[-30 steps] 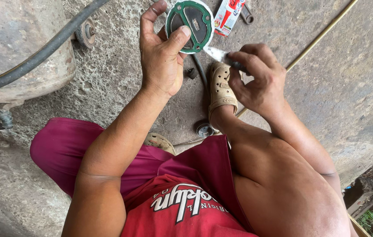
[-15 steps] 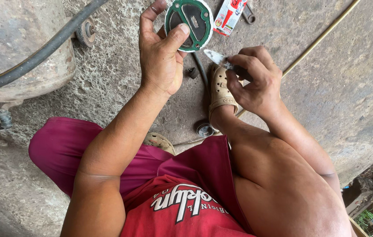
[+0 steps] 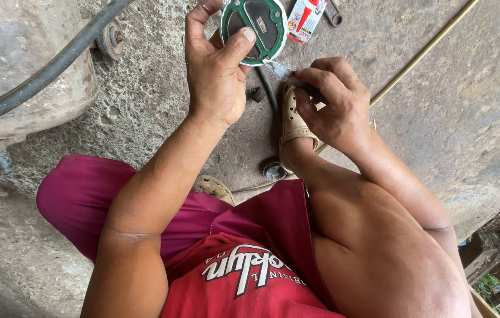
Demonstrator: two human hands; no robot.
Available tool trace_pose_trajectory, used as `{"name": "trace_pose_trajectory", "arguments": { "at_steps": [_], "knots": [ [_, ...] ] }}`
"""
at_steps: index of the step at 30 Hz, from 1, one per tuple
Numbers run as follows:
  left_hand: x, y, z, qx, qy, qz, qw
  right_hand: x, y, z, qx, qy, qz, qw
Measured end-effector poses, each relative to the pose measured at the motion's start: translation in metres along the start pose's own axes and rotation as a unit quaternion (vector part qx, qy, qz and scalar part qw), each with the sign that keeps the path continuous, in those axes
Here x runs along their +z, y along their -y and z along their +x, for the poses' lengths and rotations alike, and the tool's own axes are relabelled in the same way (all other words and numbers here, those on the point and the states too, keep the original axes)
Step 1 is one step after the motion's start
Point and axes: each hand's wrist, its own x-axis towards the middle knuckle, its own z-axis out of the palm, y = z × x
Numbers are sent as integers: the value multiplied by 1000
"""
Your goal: The person applies sealant to the edges of a metal engine part and a green gasket using a small metal tool. They spread the sealant evenly along the surfaces and then align the gasket with the engine part.
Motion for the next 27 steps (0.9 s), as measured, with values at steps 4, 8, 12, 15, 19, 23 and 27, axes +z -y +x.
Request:
{"name": "trace_pose_trajectory", "arguments": {
  "at_steps": [4, 8, 12, 15, 19, 23, 27],
  "knots": [
    [-2, 1, 3, -5, -11, 0, 1000, -2, 0, -2, 3, -9, -24, 1000],
    [-2, 3, 3, 9, 5, -1, 1000, -5, 1, -3, 21, -7, -17, 1000],
    [0, 5, 1, 4, -9, -13, 1000, -3, -1, -2, 11, -7, -15, 1000],
    [0, 4, 2, 16, -5, -7, 1000, -2, -2, -3, 11, -2, 2, 1000],
    [-1, 3, 2, 12, -22, 6, 1000, 1, -1, -4, 6, -16, -6, 1000],
    [-1, 4, 3, 17, -24, -12, 1000, 8, -3, -2, -13, -25, -37, 999],
    [-1, 5, 3, 22, -21, -15, 999, 13, -5, -1, -46, -32, -74, 996]
  ]
}}
